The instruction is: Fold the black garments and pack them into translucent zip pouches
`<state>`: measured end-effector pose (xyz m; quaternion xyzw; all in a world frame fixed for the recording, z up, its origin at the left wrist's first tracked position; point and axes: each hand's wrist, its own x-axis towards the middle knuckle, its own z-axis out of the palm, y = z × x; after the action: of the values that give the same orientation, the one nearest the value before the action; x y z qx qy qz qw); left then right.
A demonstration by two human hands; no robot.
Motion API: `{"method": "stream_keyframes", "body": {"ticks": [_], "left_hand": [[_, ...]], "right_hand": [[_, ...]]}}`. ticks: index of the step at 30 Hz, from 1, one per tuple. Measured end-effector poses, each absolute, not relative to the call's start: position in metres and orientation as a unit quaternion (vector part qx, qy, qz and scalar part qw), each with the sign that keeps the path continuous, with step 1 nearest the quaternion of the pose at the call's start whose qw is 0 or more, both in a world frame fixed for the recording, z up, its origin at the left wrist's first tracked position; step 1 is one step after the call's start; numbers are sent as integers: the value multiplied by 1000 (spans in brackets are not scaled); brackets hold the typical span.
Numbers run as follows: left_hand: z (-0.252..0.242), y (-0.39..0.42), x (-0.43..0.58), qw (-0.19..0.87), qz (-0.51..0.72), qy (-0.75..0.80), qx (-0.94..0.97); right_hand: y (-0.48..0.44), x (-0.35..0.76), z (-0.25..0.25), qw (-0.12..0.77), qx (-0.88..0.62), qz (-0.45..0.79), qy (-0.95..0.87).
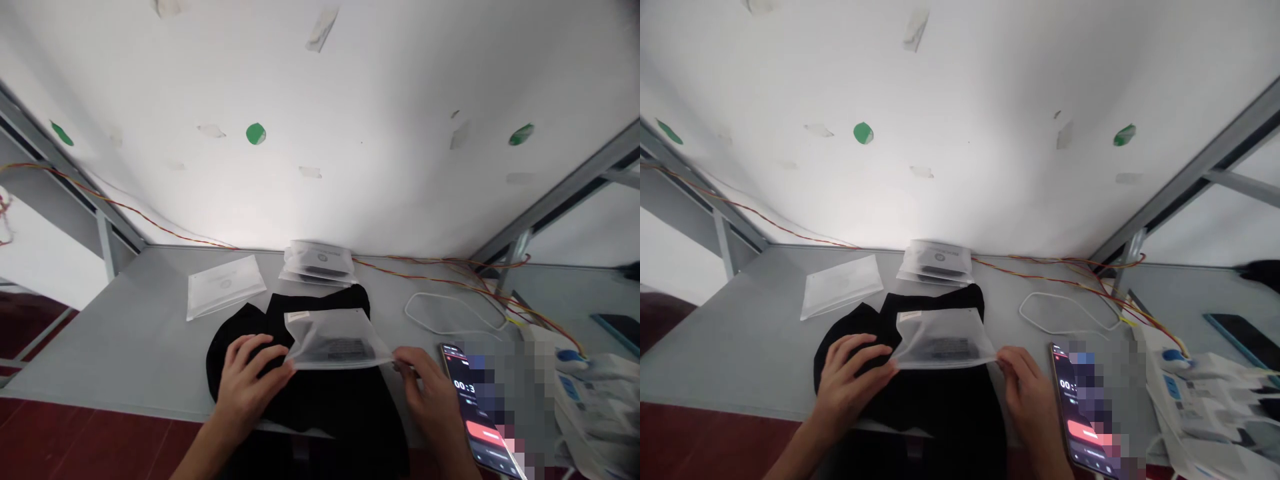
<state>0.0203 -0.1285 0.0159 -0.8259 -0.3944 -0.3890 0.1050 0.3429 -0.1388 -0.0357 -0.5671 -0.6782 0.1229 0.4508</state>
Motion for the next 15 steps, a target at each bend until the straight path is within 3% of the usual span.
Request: {"method": "stream_keyframes", "body": {"ticks": [4, 10, 12, 15], "left_hand": [[16, -150, 17, 51, -385, -389, -835], [-7, -183, 86, -119, -418, -228, -871], [-7, -178, 93, -154, -453, -270, -836], [5, -153, 80, -181, -407, -512, -735]], "right_hand": [[-138, 338, -38, 437, -635, 243, -589], [-134, 310, -24, 531, -575, 496, -376], [-134, 310, -23, 556, -573, 470, -377], [-138, 316, -26, 531, -638, 378, -409]]}}
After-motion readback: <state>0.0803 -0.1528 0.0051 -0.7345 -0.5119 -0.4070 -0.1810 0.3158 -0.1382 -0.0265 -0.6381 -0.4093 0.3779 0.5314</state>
